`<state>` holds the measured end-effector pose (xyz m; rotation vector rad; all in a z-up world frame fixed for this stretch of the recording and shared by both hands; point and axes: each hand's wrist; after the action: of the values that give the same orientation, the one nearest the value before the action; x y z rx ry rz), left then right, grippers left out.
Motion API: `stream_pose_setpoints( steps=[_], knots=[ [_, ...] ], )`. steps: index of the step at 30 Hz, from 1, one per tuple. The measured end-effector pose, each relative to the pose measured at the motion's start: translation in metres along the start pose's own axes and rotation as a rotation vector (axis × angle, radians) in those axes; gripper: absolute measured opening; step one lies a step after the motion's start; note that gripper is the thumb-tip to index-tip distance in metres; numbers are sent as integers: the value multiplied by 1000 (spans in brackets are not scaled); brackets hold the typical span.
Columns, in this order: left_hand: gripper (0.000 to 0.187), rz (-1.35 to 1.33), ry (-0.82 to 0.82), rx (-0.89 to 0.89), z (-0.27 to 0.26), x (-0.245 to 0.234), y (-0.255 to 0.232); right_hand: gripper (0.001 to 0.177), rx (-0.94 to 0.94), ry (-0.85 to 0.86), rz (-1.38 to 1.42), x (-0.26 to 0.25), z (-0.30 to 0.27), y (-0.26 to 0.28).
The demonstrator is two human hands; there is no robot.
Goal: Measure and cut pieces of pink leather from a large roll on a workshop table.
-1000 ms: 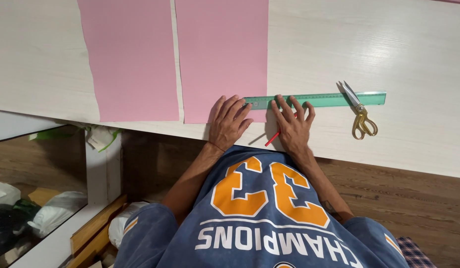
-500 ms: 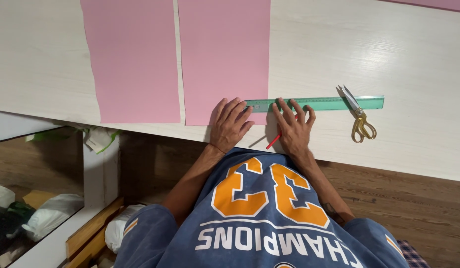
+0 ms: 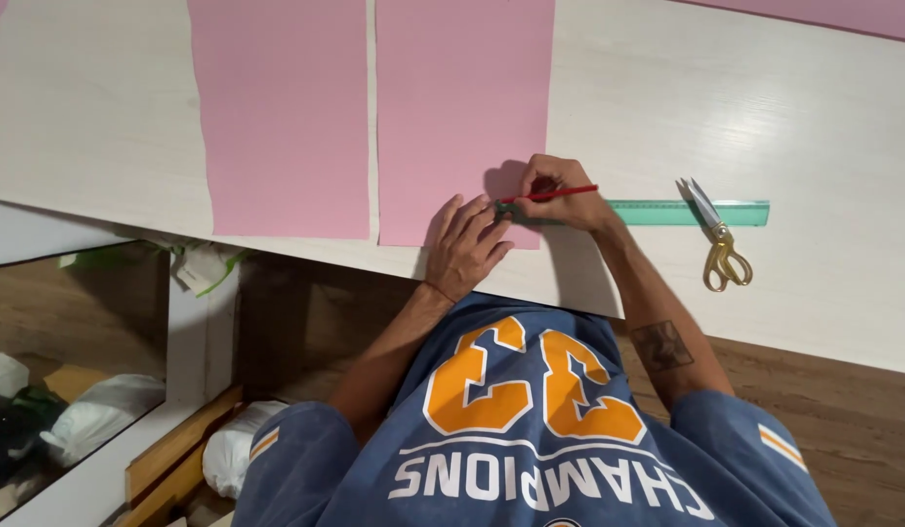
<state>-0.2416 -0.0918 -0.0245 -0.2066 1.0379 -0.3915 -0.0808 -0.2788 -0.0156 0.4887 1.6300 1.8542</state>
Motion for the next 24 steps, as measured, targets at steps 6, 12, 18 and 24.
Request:
stream_pose_setpoints(
  steps=[6, 12, 18, 24],
  knots=[
    [33, 10, -15, -8, 1, 0, -2, 25, 92, 20, -89, -1, 0, -7],
    [33, -9, -11, -9, 2, 0, -1, 25, 90, 33, -93, -1, 0, -7],
    [32, -21, -10, -5, 1, 0, -1, 24, 93, 31, -88, 1, 1, -5],
    [32, -9, -24, -5, 2, 1, -1, 24, 91, 28, -82, 0, 3, -6]
  ],
)
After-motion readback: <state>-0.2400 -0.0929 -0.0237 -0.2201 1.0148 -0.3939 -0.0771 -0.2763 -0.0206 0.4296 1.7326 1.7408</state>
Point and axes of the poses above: each hand's wrist, its own z-axis towards the middle knuckle, its own x-axis out of the palm, y = z × x, and after that the axes turned 6 degrees about -x, right-handed
